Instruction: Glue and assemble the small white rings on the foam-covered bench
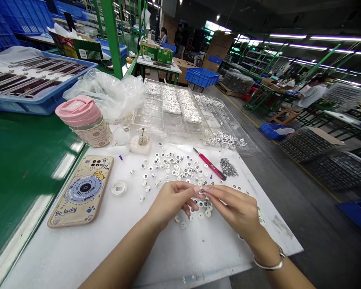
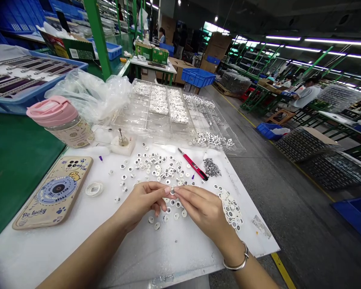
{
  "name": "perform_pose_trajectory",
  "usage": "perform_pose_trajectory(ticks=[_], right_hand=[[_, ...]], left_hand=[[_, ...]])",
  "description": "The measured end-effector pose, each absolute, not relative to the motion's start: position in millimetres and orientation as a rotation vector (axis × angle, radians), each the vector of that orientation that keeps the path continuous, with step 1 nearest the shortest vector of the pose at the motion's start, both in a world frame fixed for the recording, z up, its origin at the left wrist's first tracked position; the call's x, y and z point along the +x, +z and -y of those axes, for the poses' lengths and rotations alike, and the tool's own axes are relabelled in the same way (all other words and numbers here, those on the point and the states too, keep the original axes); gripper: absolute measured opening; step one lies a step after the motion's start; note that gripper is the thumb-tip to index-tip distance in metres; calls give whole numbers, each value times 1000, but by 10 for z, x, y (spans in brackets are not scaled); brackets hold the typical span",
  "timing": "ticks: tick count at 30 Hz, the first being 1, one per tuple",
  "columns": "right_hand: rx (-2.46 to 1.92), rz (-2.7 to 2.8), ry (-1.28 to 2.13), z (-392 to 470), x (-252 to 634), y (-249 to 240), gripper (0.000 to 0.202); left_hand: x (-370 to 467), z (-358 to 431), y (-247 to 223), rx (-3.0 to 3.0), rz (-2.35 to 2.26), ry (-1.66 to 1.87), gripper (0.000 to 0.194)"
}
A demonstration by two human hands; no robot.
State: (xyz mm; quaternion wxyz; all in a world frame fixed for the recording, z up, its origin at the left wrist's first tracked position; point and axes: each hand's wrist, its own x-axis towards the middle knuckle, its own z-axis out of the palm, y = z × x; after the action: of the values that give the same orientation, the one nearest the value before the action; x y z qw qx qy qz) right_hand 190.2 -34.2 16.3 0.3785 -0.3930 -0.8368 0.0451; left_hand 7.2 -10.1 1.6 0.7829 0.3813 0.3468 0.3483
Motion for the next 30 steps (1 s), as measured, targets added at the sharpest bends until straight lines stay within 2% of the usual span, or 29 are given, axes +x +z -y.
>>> perform_pose_trajectory(ticks=[12, 23, 30], right_hand=[[-995, 2022, 34, 372, 1799, 177, 34], [-912, 2142, -178, 407, 1811, 178, 49], [-959, 2081, -153, 438, 1798, 174, 44]], left_hand=[[85, 97, 26, 732, -695, 766, 28], [83, 108, 28, 704, -587, 770, 26], [85, 108, 25, 730, -586, 765, 26]])
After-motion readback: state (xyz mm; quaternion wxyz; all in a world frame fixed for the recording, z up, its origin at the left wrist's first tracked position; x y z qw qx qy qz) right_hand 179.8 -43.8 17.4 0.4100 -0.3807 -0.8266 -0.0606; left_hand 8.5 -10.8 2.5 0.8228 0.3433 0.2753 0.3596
